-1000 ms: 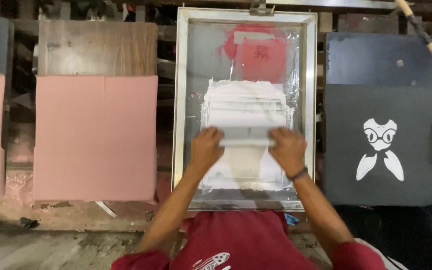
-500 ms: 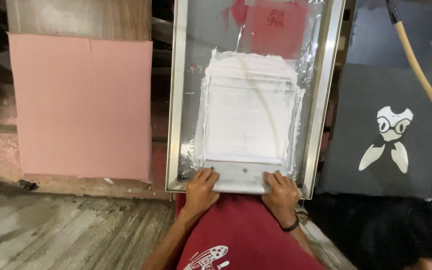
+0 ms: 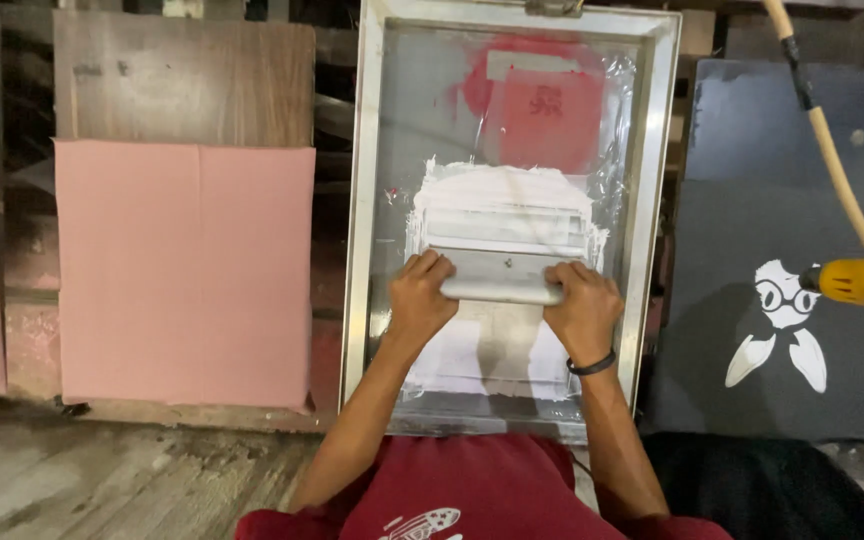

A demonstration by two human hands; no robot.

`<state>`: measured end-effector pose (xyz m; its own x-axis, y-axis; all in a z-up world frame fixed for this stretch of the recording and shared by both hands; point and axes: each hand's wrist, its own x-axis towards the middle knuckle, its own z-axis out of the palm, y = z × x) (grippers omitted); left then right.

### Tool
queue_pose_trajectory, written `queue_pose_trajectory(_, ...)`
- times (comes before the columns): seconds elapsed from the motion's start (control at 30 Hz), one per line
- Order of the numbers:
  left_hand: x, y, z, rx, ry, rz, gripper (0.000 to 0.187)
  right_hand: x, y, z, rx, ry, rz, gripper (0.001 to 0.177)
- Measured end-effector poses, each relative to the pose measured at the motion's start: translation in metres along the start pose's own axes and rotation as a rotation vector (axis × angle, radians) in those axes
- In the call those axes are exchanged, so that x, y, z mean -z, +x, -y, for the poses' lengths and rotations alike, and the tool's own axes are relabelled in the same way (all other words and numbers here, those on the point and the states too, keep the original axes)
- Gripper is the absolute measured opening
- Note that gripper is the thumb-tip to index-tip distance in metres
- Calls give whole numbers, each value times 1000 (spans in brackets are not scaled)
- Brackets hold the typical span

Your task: The person uses a squeegee to spread white ink across a screen printing frame. They repeatedly pull the squeegee down the screen to transfer the ink onto fabric pieces laid out on a wooden rack below.

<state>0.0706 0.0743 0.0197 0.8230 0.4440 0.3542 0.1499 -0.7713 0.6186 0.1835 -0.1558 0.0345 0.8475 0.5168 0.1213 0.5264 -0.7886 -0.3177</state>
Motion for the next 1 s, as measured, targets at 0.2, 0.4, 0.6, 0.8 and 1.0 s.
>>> queue_pose_trajectory(0.2,13,-43,-7,13,-44,47,27,14,-41,17,-36,-40,7,27)
queue_pose_trajectory(0.4,34,-78,-24,50,31,88,24,28,-77,28,-60,-50,62,24)
queue_pose_trajectory(0.6,50,-129,-32,82,10,174,33,32,-124,36,-46,-44,50,22)
queue_pose_trajectory(0.8,72,-153,-48,75,12,211,30,33,-164,37,-36,-29,60,20)
queue_pose_trajectory(1.0,65,-195,-46,57,4,143,24,38,-193,41,-24,-54,95,19)
